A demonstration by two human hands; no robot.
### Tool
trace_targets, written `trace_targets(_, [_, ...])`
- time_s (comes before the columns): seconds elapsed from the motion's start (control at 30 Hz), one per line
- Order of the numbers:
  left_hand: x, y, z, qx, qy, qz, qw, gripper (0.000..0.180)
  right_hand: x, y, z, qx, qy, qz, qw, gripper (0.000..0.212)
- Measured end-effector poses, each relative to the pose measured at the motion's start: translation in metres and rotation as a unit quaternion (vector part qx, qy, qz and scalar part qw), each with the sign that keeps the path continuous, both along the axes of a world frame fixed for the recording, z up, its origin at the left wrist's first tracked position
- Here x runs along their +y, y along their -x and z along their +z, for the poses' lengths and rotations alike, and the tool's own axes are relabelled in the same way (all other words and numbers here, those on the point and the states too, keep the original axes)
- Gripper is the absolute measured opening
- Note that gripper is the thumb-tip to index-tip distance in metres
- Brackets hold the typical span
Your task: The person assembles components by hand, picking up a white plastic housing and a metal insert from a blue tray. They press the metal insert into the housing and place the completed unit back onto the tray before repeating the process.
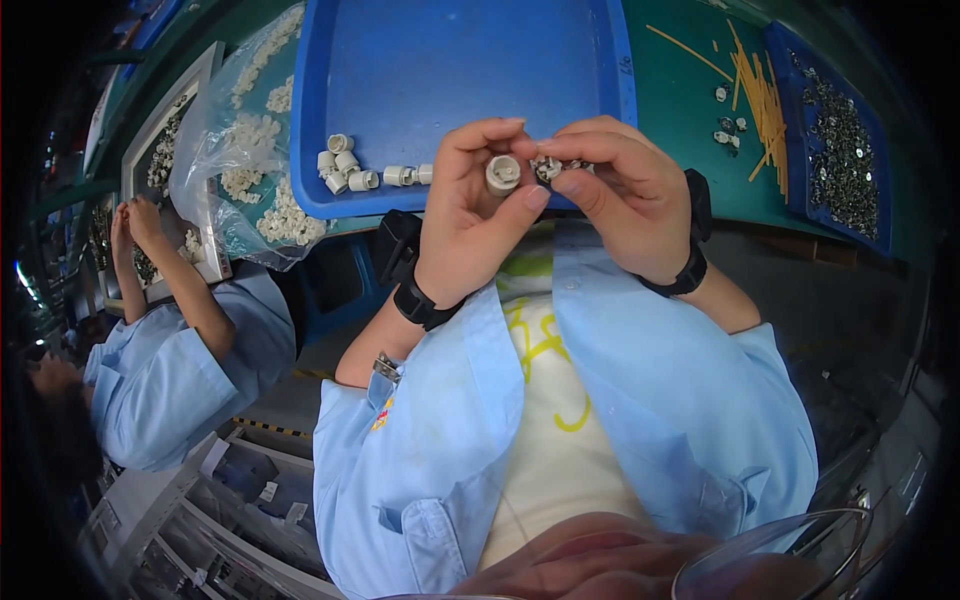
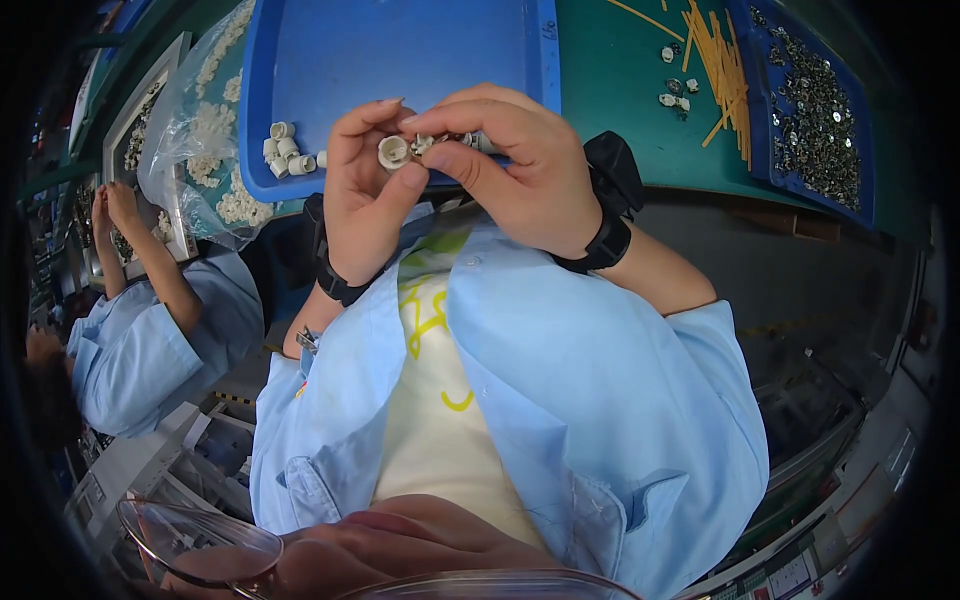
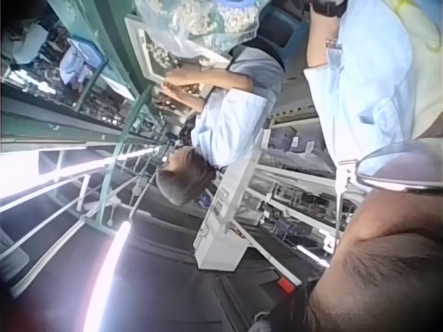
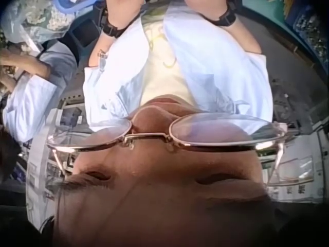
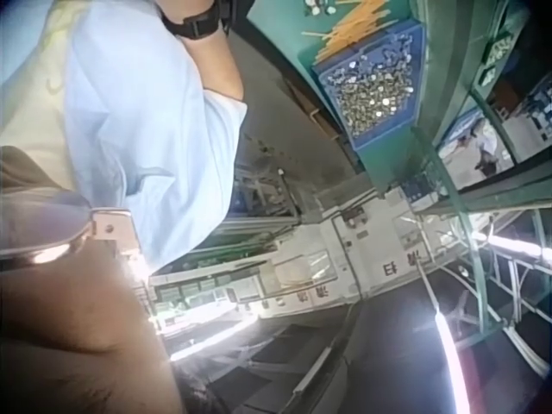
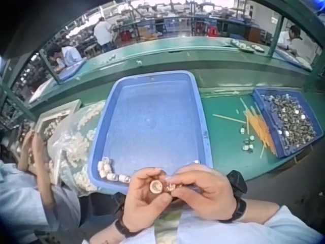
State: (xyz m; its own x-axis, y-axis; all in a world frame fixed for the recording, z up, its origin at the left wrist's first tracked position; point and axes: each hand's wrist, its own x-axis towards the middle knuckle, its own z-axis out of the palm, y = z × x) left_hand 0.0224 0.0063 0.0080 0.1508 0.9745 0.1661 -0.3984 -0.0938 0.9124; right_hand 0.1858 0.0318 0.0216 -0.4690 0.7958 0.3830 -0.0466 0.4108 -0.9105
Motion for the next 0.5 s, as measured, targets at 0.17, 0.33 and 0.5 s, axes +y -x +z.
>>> trace_targets(0.17, [0.002, 0.000, -0.004, 0.005, 0.026, -0.036, 0.999, 0.044, 0.000, 0.002, -0.002, 0.150, 0.168, -0.008, 0.974, 0.020])
trace_targets(0.33, [0.004, 0.006, -0.003, -0.048, 0.049, -0.055, 0.996, 0.040, 0.007, -0.007, -0.008, 0.228, 0.319, 0.039, 0.919, 0.024])
trace_targets(0.5, [0.002, 0.007, 0.000, -0.036, 0.067, -0.061, 0.995, 0.036, 0.006, -0.009, -0.006, 0.211, 0.304, 0.028, 0.929, 0.025])
